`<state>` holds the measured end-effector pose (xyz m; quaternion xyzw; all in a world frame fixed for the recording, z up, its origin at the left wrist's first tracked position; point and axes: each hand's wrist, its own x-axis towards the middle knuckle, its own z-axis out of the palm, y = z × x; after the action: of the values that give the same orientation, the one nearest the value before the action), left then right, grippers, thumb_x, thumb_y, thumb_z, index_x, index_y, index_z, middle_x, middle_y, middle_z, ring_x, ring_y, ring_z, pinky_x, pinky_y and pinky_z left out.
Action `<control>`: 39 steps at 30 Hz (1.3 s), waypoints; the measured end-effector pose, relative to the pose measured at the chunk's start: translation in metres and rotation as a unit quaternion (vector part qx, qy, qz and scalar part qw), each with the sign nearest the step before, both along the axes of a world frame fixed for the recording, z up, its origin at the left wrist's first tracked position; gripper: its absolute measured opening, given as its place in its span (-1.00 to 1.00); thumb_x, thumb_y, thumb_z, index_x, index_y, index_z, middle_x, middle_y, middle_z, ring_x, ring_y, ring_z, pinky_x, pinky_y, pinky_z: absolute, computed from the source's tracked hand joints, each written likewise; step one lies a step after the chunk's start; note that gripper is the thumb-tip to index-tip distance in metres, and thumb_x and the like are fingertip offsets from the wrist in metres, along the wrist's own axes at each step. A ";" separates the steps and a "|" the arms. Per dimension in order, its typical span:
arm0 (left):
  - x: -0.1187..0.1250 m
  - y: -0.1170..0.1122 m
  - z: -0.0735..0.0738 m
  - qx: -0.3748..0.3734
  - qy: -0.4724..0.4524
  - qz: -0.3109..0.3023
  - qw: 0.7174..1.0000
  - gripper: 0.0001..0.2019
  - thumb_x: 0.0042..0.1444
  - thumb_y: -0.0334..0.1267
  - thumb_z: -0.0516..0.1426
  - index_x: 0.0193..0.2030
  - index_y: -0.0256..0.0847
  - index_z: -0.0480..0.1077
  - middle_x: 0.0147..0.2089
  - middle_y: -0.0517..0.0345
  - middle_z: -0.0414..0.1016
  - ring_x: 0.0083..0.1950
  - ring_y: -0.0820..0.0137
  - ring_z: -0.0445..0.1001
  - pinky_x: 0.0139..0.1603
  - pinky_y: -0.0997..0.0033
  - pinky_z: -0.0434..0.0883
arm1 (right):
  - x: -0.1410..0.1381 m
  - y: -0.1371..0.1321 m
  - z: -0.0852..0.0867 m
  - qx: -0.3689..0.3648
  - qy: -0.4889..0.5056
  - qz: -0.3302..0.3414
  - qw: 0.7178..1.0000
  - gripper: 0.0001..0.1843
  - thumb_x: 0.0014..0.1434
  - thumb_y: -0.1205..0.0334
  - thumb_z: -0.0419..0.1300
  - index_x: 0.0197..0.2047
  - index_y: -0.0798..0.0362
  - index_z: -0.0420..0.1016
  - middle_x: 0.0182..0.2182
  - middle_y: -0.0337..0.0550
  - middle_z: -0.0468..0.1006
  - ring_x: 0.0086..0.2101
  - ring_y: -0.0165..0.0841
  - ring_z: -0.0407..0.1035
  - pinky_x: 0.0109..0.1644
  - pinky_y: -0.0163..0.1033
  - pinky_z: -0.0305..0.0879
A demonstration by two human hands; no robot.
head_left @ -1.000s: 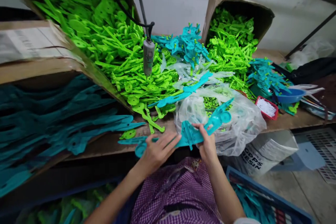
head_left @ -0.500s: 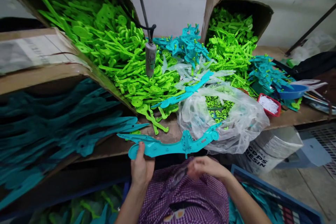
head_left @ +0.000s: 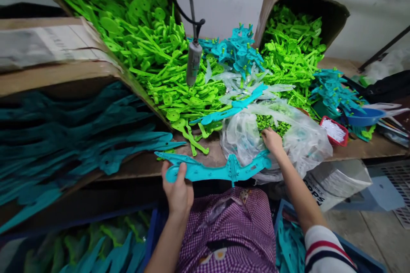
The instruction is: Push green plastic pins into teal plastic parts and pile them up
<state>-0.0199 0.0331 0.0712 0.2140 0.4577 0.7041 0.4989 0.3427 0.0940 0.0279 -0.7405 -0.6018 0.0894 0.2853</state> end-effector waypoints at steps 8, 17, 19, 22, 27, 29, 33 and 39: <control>0.006 0.023 0.000 0.008 -0.039 -0.045 0.998 -0.45 0.06 -0.24 0.32 0.21 -0.05 0.34 0.06 0.04 0.53 -0.04 0.34 0.55 0.05 0.31 0.45 | 0.003 -0.005 0.025 -0.056 -0.053 -0.036 0.996 -0.85 0.18 0.23 0.12 -0.17 0.01 0.45 -0.33 -0.06 0.54 -0.31 -0.24 0.42 -0.18 -0.17 0.24; 0.009 0.006 0.019 0.017 -0.070 -0.106 0.992 -0.39 0.07 -0.34 0.27 0.27 0.06 0.26 0.12 0.08 0.50 0.01 0.32 0.55 0.04 0.33 0.47 | -0.174 -0.051 0.111 0.013 0.274 0.288 0.918 -0.80 0.30 0.15 0.12 -0.09 0.03 0.50 -0.22 -0.15 0.55 -0.25 -0.37 0.43 -0.17 -0.29 0.33; 0.011 0.001 0.022 0.021 -0.056 -0.088 0.994 -0.38 0.06 -0.35 0.28 0.27 0.04 0.27 0.11 0.10 0.51 0.01 0.36 0.54 0.01 0.43 0.46 | -0.215 -0.043 0.115 0.002 0.310 0.324 0.894 -0.77 0.32 0.14 0.11 -0.07 0.03 0.51 -0.24 -0.18 0.56 -0.27 -0.40 0.42 -0.22 -0.33 0.31; 0.013 -0.005 0.023 0.027 -0.045 -0.070 0.996 -0.38 0.05 -0.36 0.29 0.26 0.02 0.29 0.08 0.14 0.51 0.00 0.42 0.52 0.01 0.51 0.44 | -0.242 -0.028 0.113 0.002 0.336 0.320 0.886 -0.75 0.30 0.11 0.13 -0.05 0.06 0.49 -0.33 -0.23 0.53 -0.36 -0.44 0.38 -0.28 -0.37 0.28; 0.012 -0.007 0.022 0.032 -0.031 -0.064 0.997 -0.37 0.04 -0.35 0.30 0.26 0.00 0.30 0.03 0.16 0.51 -0.02 0.44 0.51 0.04 0.51 0.43 | -0.238 -0.024 0.107 0.004 0.319 0.319 0.893 -0.73 0.31 0.05 0.13 -0.11 0.06 0.50 -0.33 -0.23 0.56 -0.38 -0.44 0.41 -0.27 -0.36 0.29; 0.012 -0.007 0.022 0.030 -0.023 -0.063 0.997 -0.36 0.03 -0.34 0.30 0.27 0.00 0.29 0.02 0.16 0.51 -0.03 0.43 0.51 0.03 0.51 0.43 | -0.238 -0.026 0.106 -0.004 0.326 0.305 0.895 -0.70 0.32 0.01 0.12 -0.12 0.06 0.51 -0.34 -0.23 0.57 -0.40 -0.44 0.42 -0.30 -0.37 0.29; 0.013 -0.005 0.022 0.031 -0.003 -0.067 0.997 -0.37 0.06 -0.30 0.29 0.29 0.00 0.27 0.02 0.13 0.51 -0.03 0.41 0.52 0.03 0.47 0.44 | -0.242 -0.029 0.103 0.020 0.301 0.289 0.908 -0.70 0.32 0.00 0.14 -0.13 0.04 0.51 -0.33 -0.22 0.59 -0.38 -0.42 0.44 -0.28 -0.36 0.31; 0.011 -0.006 0.016 0.040 0.047 -0.068 0.996 -0.40 0.11 -0.29 0.26 0.30 -0.06 0.26 0.09 0.08 0.48 0.04 0.40 0.49 0.10 0.46 0.40 | -0.248 -0.030 0.095 0.074 0.188 0.330 0.922 -0.72 0.37 0.05 0.08 -0.07 0.04 0.48 -0.22 -0.13 0.60 -0.24 -0.35 0.49 -0.13 -0.31 0.34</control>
<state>-0.0086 0.0272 0.0872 0.2972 0.4366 0.6753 0.5149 0.0947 0.0643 0.1233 -0.4468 -0.7522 0.2712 0.4013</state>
